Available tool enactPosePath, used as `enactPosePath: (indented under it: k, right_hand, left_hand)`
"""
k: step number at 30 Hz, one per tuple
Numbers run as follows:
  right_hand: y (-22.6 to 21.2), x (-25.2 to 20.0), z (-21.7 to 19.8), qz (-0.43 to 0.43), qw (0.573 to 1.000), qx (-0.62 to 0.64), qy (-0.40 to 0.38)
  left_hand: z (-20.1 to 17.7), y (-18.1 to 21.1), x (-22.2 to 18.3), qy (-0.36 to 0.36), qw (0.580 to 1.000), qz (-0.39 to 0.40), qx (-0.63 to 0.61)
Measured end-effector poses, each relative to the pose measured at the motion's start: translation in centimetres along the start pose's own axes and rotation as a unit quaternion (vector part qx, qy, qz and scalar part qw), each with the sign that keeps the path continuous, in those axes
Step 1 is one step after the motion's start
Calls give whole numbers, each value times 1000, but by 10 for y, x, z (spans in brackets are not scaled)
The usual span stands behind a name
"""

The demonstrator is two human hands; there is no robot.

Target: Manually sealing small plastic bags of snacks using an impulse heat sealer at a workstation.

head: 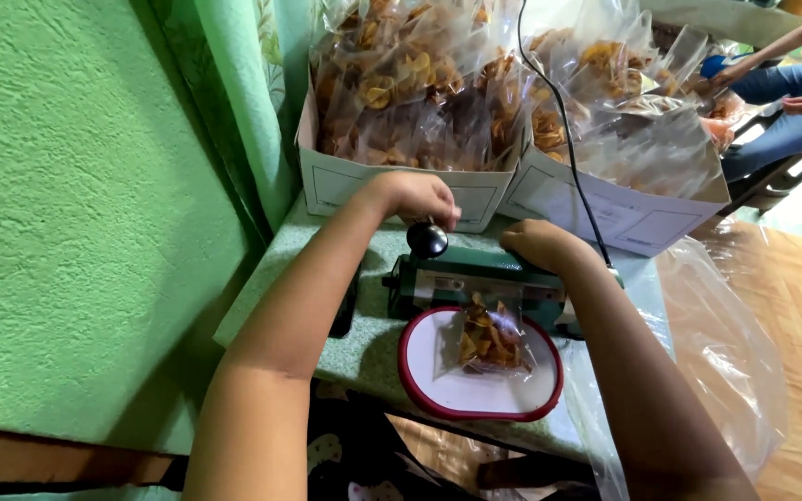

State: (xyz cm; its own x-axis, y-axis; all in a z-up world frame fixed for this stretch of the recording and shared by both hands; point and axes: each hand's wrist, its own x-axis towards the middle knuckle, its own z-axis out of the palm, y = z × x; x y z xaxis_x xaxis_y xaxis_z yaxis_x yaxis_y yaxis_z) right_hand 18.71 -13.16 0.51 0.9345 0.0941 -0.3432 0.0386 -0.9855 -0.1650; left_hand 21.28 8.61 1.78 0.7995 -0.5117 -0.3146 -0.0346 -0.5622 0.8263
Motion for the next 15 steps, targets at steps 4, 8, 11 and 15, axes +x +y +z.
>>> enactPosePath:
  k: [4, 8, 11, 15]
  right_hand:
    - [6, 13, 8, 10, 1000, 13, 10]
    - [-3, 1, 1, -3, 1000, 30, -4]
    - [-1, 6, 2, -10, 1000, 16, 0]
    - [-3, 2, 1, -17, 1000, 3, 4]
  left_hand:
    - [29, 46, -43, 63, 987, 8, 149]
    - [51, 51, -50, 130, 970, -11, 207]
    - [53, 45, -47, 160, 965, -25, 208]
    - [57, 38, -41, 205, 959, -12, 196]
